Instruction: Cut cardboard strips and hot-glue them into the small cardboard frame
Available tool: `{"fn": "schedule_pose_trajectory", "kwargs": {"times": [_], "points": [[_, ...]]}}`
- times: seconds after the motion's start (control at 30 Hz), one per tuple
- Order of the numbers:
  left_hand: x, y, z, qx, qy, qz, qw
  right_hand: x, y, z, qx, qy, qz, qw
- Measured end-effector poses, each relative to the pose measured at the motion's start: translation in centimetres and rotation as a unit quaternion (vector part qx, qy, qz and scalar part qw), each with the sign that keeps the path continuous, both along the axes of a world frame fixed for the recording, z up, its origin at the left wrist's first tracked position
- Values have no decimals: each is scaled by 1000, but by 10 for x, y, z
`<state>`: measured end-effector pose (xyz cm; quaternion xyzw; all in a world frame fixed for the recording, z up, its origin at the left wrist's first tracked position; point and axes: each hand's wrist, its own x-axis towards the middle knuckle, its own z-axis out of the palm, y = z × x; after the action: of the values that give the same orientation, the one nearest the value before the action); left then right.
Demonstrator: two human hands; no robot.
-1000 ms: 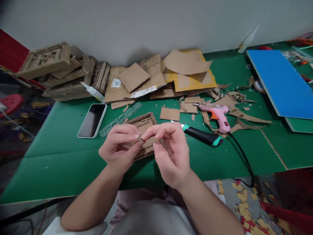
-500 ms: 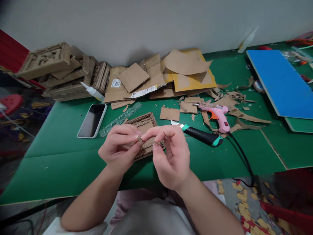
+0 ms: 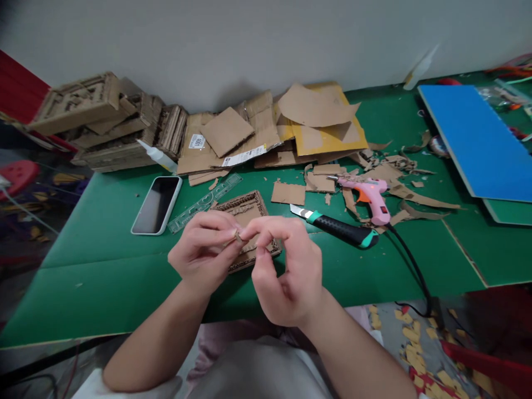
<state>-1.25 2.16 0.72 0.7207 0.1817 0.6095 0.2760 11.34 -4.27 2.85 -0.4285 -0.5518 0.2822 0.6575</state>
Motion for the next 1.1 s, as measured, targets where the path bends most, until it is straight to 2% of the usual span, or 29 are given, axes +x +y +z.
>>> {"fn": "schedule_pose_trajectory", "kwargs": {"times": [0.2, 0.3, 0.87, 1.1], "points": [[1, -1, -5, -72, -41, -55, 995, -2, 2, 4, 3, 106, 41, 993], [1, 0, -6, -88, -54, -59, 993, -3, 1, 4, 7, 121, 41, 992], [-1, -1, -5, -48, -39, -41, 997, -3, -6, 2, -1, 79, 20, 997], [0, -1, -5, -45, -22, -15, 999, -2, -1, 1, 14, 122, 38, 992]]}}
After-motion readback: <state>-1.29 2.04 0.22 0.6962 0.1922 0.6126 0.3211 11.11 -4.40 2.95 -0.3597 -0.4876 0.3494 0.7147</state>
